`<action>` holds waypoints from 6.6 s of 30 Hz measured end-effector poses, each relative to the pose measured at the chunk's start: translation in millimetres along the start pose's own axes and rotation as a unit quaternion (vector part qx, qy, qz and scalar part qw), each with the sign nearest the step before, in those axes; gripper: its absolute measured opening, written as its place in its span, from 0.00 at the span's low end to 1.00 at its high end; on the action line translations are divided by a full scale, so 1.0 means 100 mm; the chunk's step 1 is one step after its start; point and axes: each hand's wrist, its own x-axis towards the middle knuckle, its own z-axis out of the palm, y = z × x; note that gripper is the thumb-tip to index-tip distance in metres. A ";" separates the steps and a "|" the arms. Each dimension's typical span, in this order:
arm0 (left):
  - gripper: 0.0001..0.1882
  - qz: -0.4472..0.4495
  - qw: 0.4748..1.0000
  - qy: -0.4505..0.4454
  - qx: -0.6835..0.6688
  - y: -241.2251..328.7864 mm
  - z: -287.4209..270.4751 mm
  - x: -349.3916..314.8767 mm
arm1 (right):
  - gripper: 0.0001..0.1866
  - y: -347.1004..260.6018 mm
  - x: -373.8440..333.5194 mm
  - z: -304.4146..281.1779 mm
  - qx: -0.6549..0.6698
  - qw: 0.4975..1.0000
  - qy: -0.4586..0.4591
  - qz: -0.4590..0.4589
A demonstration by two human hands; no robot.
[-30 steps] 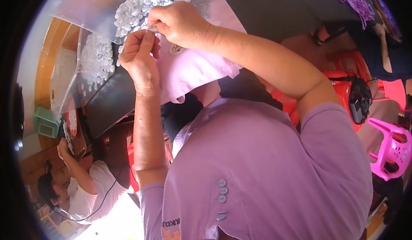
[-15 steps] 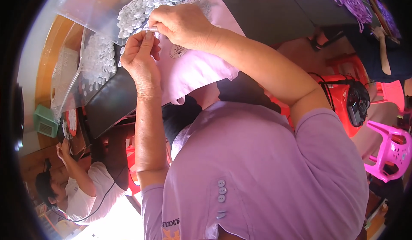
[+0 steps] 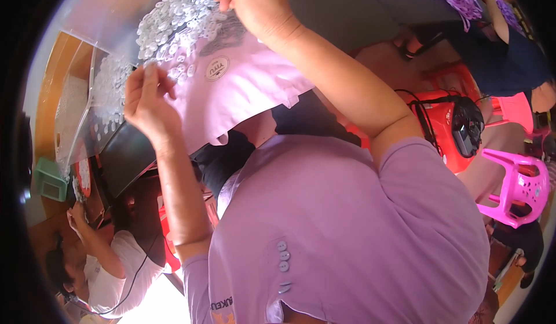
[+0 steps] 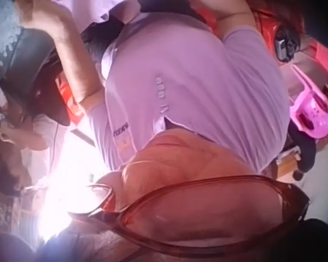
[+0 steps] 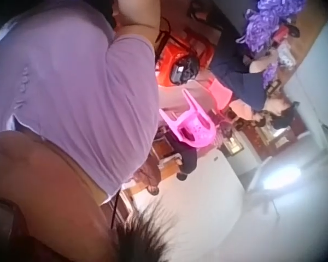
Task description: Counting and sorting small white plastic components by picking them from a container and placing them onto a pink cloth.
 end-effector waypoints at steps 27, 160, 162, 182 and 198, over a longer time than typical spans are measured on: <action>0.05 -0.110 0.992 0.057 -0.033 -0.05 -0.37 -0.08 | 0.03 0.32 -0.03 0.56 -0.580 0.672 -0.442 -0.126; 0.15 0.092 0.989 -0.105 -0.046 -0.05 0.13 0.05 | 0.15 0.10 0.04 0.28 -0.021 0.907 -0.359 0.217; 0.15 0.085 0.990 -0.103 -0.036 -0.04 0.13 0.04 | 0.15 0.10 0.05 0.27 -0.023 0.907 -0.358 0.220; 0.16 0.110 0.990 -0.085 -0.029 -0.11 0.03 0.04 | 0.14 0.11 -0.01 0.28 0.031 0.880 -0.394 0.264; 0.04 0.004 0.998 -0.053 -0.026 -0.05 0.07 0.12 | 0.12 0.30 -0.06 0.37 -0.151 0.950 -0.255 0.095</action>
